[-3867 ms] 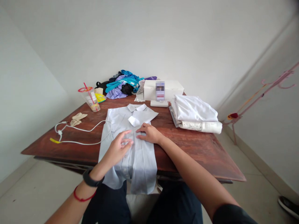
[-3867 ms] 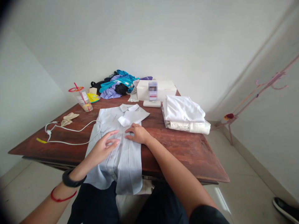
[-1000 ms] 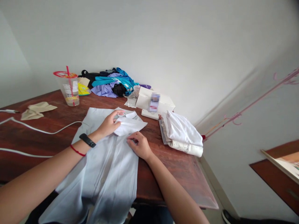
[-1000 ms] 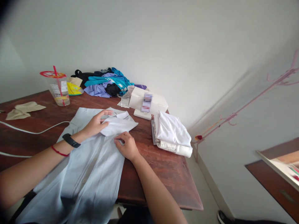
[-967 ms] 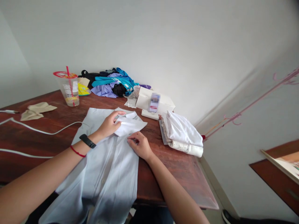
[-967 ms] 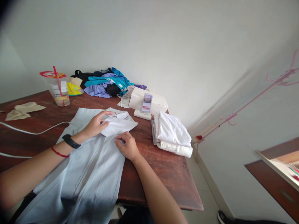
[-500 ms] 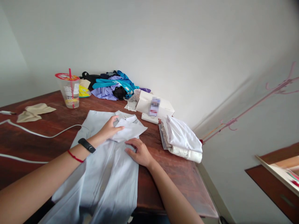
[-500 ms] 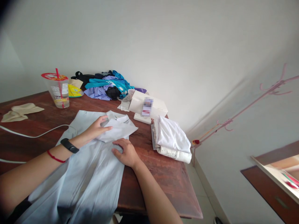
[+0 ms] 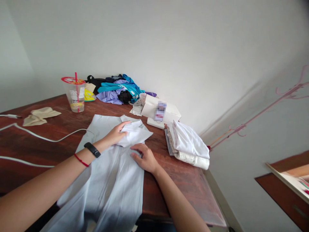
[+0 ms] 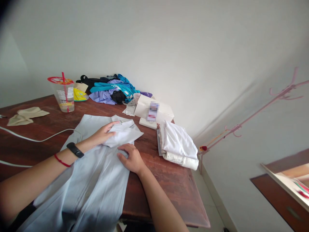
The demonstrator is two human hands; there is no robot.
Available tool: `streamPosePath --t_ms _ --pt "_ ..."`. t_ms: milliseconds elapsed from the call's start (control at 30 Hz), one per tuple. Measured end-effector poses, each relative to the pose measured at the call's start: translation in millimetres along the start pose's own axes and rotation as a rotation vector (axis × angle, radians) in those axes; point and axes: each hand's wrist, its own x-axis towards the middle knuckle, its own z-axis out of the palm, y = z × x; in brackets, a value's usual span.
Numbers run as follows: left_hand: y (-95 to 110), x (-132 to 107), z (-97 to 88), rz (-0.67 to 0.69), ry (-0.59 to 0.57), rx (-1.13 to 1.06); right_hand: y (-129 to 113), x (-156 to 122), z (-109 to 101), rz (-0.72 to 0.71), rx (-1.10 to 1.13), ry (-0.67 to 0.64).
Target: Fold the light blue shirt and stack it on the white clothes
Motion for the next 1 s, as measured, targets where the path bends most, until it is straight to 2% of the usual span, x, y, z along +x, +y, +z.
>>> streamPosePath --t_ms 100,200,333,567,700,833,933,1000 --pt "-5 4 -3.3 0.007 -0.051 0.148 0 0 0 -0.005 0.009 0.009" --pt "-3 4 -6.7 -0.011 -0.003 0.266 0 0 0 0.003 0.011 0.037" --pt "0 3 -8.3 0.022 0.04 0.393 5 0 3 0.087 0.011 0.097" --pt "-14 8 -9.5 0.053 0.083 0.581 9 1 6 0.136 -0.015 0.149" --pt "-8 6 -10.7 0.09 0.12 0.591 6 1 5 0.121 -0.064 0.097" --pt "6 2 -13.9 0.139 0.246 0.473 7 1 6 0.108 -0.094 0.081" --pt "11 1 -17.2 0.123 0.295 0.416 9 0 7 0.122 -0.108 0.08" --pt "10 2 -18.7 0.081 0.284 0.457 10 0 8 0.127 -0.124 0.079"
